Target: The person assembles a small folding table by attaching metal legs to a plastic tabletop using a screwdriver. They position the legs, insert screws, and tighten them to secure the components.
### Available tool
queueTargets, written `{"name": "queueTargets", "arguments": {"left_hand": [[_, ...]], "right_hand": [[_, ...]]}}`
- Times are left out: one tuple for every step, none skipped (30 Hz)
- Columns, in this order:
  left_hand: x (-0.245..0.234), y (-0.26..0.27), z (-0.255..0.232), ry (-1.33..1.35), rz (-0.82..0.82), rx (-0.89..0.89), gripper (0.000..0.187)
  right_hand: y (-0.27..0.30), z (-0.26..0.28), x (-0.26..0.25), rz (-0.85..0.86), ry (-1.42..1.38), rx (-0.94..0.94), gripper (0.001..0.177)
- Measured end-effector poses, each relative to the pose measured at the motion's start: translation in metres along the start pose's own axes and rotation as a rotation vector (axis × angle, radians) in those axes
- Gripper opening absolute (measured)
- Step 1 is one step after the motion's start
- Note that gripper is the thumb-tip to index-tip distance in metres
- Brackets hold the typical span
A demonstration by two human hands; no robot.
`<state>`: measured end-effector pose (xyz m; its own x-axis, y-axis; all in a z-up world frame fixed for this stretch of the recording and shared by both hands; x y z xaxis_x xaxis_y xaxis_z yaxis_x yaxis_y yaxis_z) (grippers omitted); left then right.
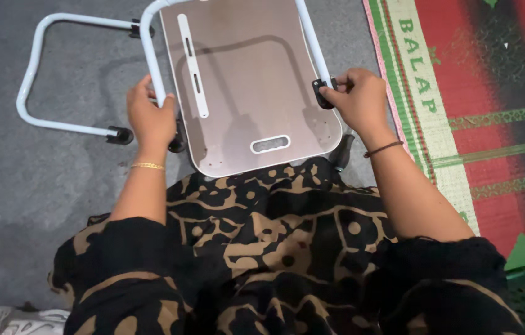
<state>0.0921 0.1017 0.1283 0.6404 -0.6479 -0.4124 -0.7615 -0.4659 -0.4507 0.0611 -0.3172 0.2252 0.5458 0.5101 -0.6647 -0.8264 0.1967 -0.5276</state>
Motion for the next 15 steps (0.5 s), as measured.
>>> {"name": "queueTargets", "arguments": {"left_hand": [[-0.011, -0.005, 0.003, -0.006, 0.002, -0.018, 0.049], [-0.02, -0.009, 0.006, -0.012, 0.004, -0.036, 0.049], [-0.032, -0.013, 0.01, -0.023, -0.011, -0.03, 0.048], [-0.043, -0.018, 0.015, -0.035, -0.027, -0.024, 0.048], [-0.06, -0.022, 0.022, -0.059, -0.052, -0.022, 0.047], [-0.076, -0.025, 0.03, -0.042, -0.067, -0.028, 0.048], [-0.091, -0.029, 0.039, -0.033, -0.09, -0.036, 0.049], [-0.108, -0.033, 0.049, -0.024, -0.112, -0.043, 0.05], [-0.128, -0.033, 0.06, -0.075, -0.116, -0.055, 0.05], [-0.148, -0.034, 0.072, -0.125, -0.119, -0.068, 0.049], [-0.166, -0.035, 0.086, -0.171, -0.117, -0.08, 0.049], [-0.188, -0.035, 0.101, -0.195, -0.151, -0.08, 0.049], [-0.209, -0.033, 0.116, -0.211, -0.178, -0.077, 0.05], [-0.23, -0.031, 0.131, -0.228, -0.205, -0.073, 0.05], [-0.25, -0.029, 0.148, -0.261, -0.222, -0.067, 0.05]], "right_hand": [[0.0, 0.011, 0.001, 0.008, -0.02, -0.008, 0.03], [0.0, 0.022, 0.002, 0.016, -0.04, -0.016, 0.03], [0.0, 0.034, 0.005, 0.024, -0.039, -0.035, 0.031], [0.001, 0.045, 0.007, 0.033, -0.039, -0.054, 0.032], [0.003, 0.06, 0.016, 0.05, -0.051, -0.08, 0.033], [0.005, 0.073, 0.023, 0.063, -0.077, -0.078, 0.032], [0.008, 0.088, 0.033, 0.081, -0.111, -0.081, 0.031], [0.012, 0.103, 0.043, 0.101, -0.145, -0.084, 0.03], [0.017, 0.118, 0.054, 0.122, -0.167, -0.083, 0.031], [0.022, 0.133, 0.067, 0.144, -0.188, -0.083, 0.031], [0.028, 0.147, 0.082, 0.161, -0.204, -0.079, 0.032], [0.035, 0.164, 0.099, 0.173, -0.234, -0.124, 0.032], [0.045, 0.182, 0.116, 0.179, -0.256, -0.166, 0.031], [0.054, 0.199, 0.133, 0.183, -0.279, -0.208, 0.03], [0.064, 0.213, 0.151, 0.216, -0.289, -0.223, 0.029]]}}
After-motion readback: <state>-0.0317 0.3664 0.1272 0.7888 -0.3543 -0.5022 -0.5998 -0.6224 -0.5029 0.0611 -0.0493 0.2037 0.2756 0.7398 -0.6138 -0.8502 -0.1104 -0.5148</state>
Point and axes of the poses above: each hand's wrist, its own y-axis away from the middle knuckle, its own x-axis out of the palm, z = x × y, the point moved 4 cm from there along -y, towards the middle knuckle, and after that the axes turned 15 degrees about -z, right-handed, at the moved point
